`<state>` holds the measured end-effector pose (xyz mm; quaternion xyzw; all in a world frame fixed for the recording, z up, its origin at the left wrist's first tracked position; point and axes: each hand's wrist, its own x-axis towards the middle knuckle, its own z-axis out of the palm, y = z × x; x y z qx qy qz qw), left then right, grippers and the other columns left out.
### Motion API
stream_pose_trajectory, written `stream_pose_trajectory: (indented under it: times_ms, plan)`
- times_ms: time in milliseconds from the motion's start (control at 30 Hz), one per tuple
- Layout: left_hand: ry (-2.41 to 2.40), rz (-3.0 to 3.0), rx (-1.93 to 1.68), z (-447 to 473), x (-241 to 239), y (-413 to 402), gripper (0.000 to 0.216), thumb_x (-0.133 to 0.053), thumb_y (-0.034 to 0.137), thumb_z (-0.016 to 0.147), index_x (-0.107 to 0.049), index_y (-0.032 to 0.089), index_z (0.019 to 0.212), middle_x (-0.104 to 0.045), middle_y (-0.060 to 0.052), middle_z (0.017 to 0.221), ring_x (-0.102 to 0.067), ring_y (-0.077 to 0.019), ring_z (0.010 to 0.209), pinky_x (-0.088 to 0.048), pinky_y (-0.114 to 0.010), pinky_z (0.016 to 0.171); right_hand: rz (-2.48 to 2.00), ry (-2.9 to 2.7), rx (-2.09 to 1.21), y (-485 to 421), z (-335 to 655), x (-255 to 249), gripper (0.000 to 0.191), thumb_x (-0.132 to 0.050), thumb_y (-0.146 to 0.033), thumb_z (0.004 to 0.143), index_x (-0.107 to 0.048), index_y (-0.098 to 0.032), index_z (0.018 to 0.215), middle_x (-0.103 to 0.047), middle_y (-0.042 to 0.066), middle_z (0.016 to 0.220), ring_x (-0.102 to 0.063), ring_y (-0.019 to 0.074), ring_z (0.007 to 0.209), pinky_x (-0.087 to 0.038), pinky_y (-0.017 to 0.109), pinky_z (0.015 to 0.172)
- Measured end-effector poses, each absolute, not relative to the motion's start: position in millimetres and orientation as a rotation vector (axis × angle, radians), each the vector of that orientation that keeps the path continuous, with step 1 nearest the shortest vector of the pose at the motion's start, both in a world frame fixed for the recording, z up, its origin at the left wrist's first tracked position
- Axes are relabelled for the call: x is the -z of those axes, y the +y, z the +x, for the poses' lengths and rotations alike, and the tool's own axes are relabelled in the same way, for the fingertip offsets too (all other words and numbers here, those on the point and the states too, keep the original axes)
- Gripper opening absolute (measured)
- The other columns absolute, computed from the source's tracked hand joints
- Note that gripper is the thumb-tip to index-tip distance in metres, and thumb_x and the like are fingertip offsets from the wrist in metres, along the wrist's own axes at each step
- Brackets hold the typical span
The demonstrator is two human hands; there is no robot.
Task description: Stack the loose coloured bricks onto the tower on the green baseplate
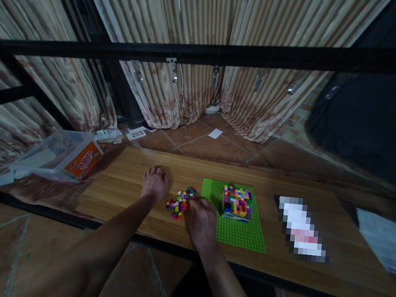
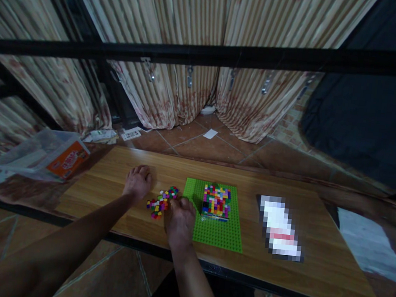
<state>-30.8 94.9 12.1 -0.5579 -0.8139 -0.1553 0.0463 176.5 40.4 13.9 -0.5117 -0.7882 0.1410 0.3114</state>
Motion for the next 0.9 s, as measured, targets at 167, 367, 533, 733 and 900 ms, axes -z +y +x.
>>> stream_pose_trajectory:
  times_ms: [167,367,533,733,900]
  plan:
    - [-2.484,-1.706,0.491,-31.1,-11.9,95.1,0.042,-0.040,0.030,0.090,-0.057,0.016,0.125,-0.059,-0.014,0.129,-0.050,-0.0293,0.121,-0.038,-0.044,0.103,-1.391,-2.078,-0.361,41.0,174.3,-17.2,0.027,-0.047,-0.016,0.093,-0.073,-0.022,0.087,-0.065,0.006,0.083,-0.057,0.0190,0.082,-0.041,0.029,0.077]
    - [-2.477,-1.705,0.489,-30.8,-12.3,94.9,0.041,-0.040,0.030,0.090,-0.058,0.017,0.124,-0.059,-0.013,0.130,-0.049,-0.0290,0.121,-0.038,-0.044,0.104,-1.420,-2.081,-0.302,42.1,171.8,-20.3,0.024,-0.050,-0.018,0.092,-0.071,-0.021,0.081,-0.065,0.006,0.079,-0.057,0.0195,0.081,-0.041,0.030,0.077]
    - [-2.476,-1.717,0.465,-30.6,-12.9,94.8,0.041,-0.038,0.031,0.091,-0.059,0.016,0.122,-0.059,-0.013,0.129,-0.050,-0.0296,0.119,-0.038,-0.044,0.102,-1.479,-2.104,-0.278,43.8,171.1,-22.5,0.022,-0.052,-0.014,0.089,-0.071,-0.021,0.079,-0.065,0.006,0.078,-0.057,0.0202,0.079,-0.042,0.030,0.075]
    - [-2.464,-1.715,0.472,-30.3,-13.8,94.0,0.040,-0.039,0.030,0.091,-0.058,0.016,0.123,-0.059,-0.013,0.128,-0.050,-0.0289,0.119,-0.038,-0.043,0.103,-1.423,-2.095,-0.319,43.5,172.6,-14.7,0.021,-0.050,-0.014,0.091,-0.070,-0.020,0.094,-0.065,0.007,0.089,-0.057,0.0198,0.087,-0.042,0.030,0.080]
    - [-2.473,-1.716,0.486,-31.4,-12.5,94.6,0.041,-0.039,0.030,0.090,-0.058,0.017,0.124,-0.059,-0.013,0.129,-0.049,-0.0288,0.121,-0.038,-0.043,0.104,-1.393,-2.016,-0.357,42.4,173.1,-8.6,0.028,-0.047,-0.015,0.094,-0.064,-0.015,0.117,-0.067,0.010,0.099,-0.058,0.0218,0.093,-0.042,0.032,0.084]
